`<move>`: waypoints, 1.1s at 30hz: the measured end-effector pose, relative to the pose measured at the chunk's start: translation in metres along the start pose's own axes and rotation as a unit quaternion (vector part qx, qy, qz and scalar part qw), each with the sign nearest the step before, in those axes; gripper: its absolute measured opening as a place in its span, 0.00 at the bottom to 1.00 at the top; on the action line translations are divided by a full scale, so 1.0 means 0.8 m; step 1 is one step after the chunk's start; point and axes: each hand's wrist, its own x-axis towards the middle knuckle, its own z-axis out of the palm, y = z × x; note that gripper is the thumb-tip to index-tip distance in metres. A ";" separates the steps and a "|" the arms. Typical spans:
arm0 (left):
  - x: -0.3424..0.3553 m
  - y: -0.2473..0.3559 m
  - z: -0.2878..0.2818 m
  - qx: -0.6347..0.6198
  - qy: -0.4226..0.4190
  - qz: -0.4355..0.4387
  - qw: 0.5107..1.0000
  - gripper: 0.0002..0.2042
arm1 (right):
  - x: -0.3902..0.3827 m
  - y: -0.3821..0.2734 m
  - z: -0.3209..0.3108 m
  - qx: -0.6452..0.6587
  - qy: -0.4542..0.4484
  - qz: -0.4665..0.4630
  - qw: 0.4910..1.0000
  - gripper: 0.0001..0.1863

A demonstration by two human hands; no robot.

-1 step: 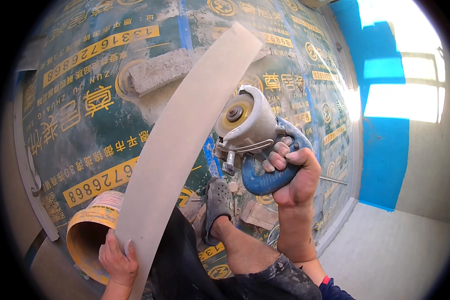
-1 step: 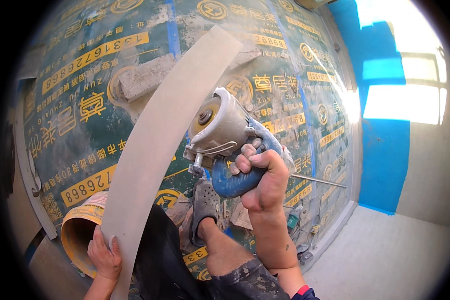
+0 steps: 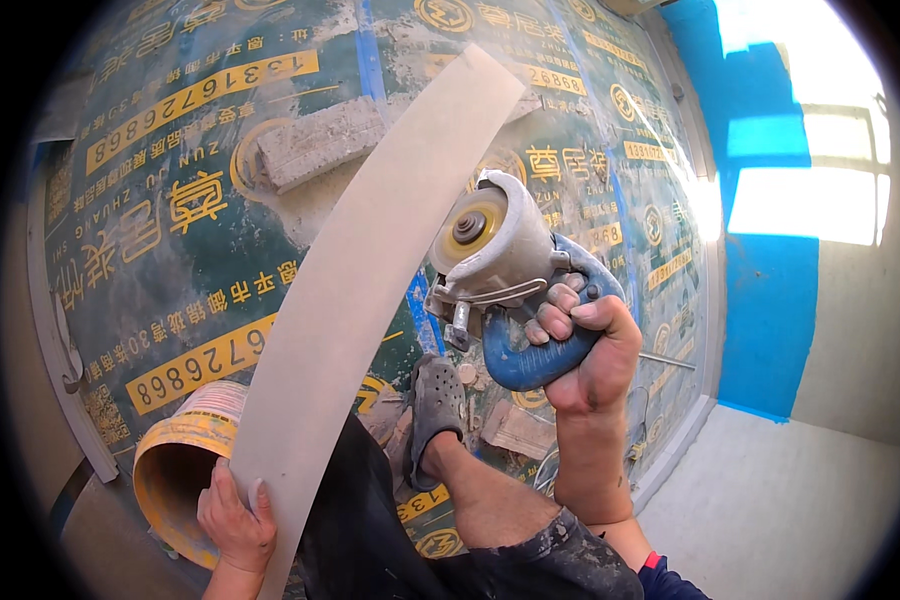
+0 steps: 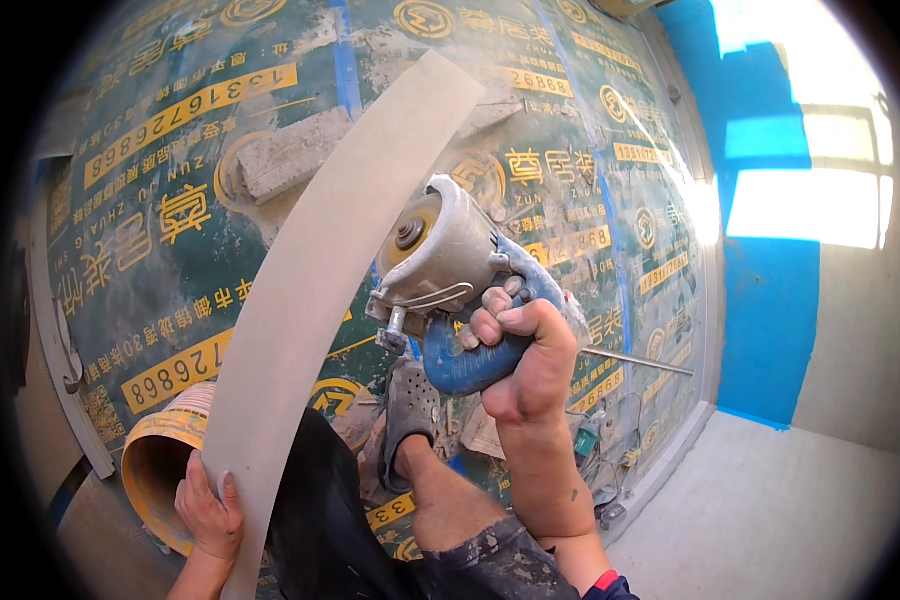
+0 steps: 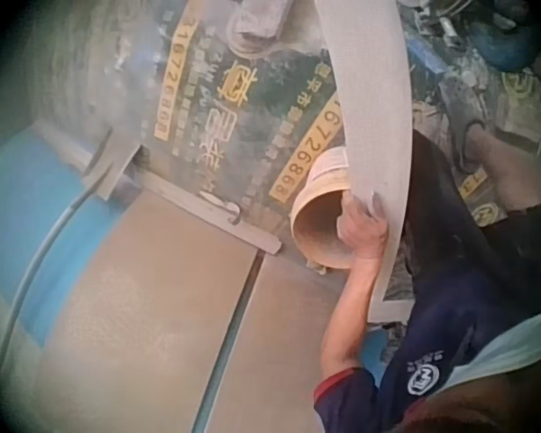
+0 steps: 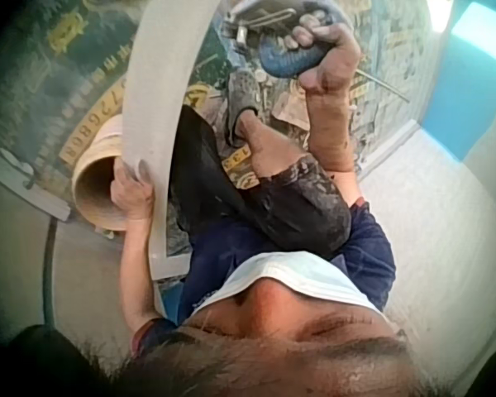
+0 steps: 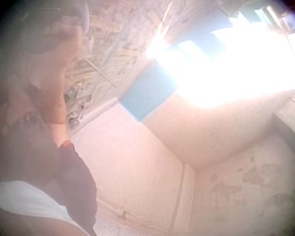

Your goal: The person places a tile on a wall using spacers and then uses a powered grinding tool to trim another piece of tile on the floor.

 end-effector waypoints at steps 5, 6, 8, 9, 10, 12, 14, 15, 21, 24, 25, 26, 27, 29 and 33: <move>-0.003 -0.003 0.003 0.004 0.001 -0.001 1.000 0.25 | -0.002 0.002 0.003 -0.007 0.007 -0.001 1.000 0.13; -0.003 -0.003 0.003 0.005 0.001 -0.003 1.000 0.25 | -0.003 0.002 0.003 -0.007 0.007 -0.001 1.000 0.13; -0.003 -0.003 0.002 0.002 -0.003 -0.008 1.000 0.24 | -0.004 0.004 0.003 -0.009 0.014 -0.001 1.000 0.13; -0.003 -0.002 0.001 -0.001 -0.008 -0.013 1.000 0.24 | -0.005 0.004 0.004 -0.010 0.014 0.000 1.000 0.13; -0.003 -0.001 0.000 -0.001 -0.007 -0.013 1.000 0.24 | -0.006 0.004 0.004 -0.009 0.014 0.001 1.000 0.13; -0.003 -0.001 -0.002 -0.002 -0.012 -0.016 1.000 0.24 | -0.008 0.004 0.006 -0.009 0.015 0.003 1.000 0.13; -0.003 -0.003 -0.001 0.001 -0.003 -0.005 1.000 0.24 | -0.009 0.005 0.007 -0.008 0.014 0.005 1.000 0.13; -0.002 -0.003 0.000 0.005 0.006 0.006 1.000 0.25 | -0.009 0.005 0.007 -0.008 0.014 0.005 1.000 0.13; -0.003 -0.005 0.001 -0.002 0.005 0.006 1.000 0.24 | -0.013 0.007 0.004 -0.005 0.005 0.006 1.000 0.13; -0.003 -0.003 -0.001 -0.001 -0.001 -0.002 1.000 0.24 | -0.016 0.008 0.008 -0.011 0.010 0.009 1.000 0.14; -0.002 -0.003 -0.001 -0.002 -0.001 -0.003 1.000 0.24 | -0.018 0.009 0.011 -0.011 0.018 0.006 1.000 0.14; -0.001 -0.003 -0.001 -0.002 0.004 0.001 1.000 0.24 | -0.019 0.010 0.012 -0.011 0.026 0.004 1.000 0.14; -0.001 -0.003 -0.001 -0.003 0.009 0.005 1.000 0.24 | -0.019 0.010 0.011 -0.012 0.025 0.004 1.000 0.14; -0.002 -0.003 0.000 -0.003 0.011 0.003 1.000 0.24 | -0.019 0.010 0.006 -0.003 0.013 0.008 1.000 0.13; -0.002 -0.004 -0.002 0.006 -0.002 -0.008 1.000 0.24 | -0.021 0.010 0.005 -0.013 -0.007 0.016 1.000 0.13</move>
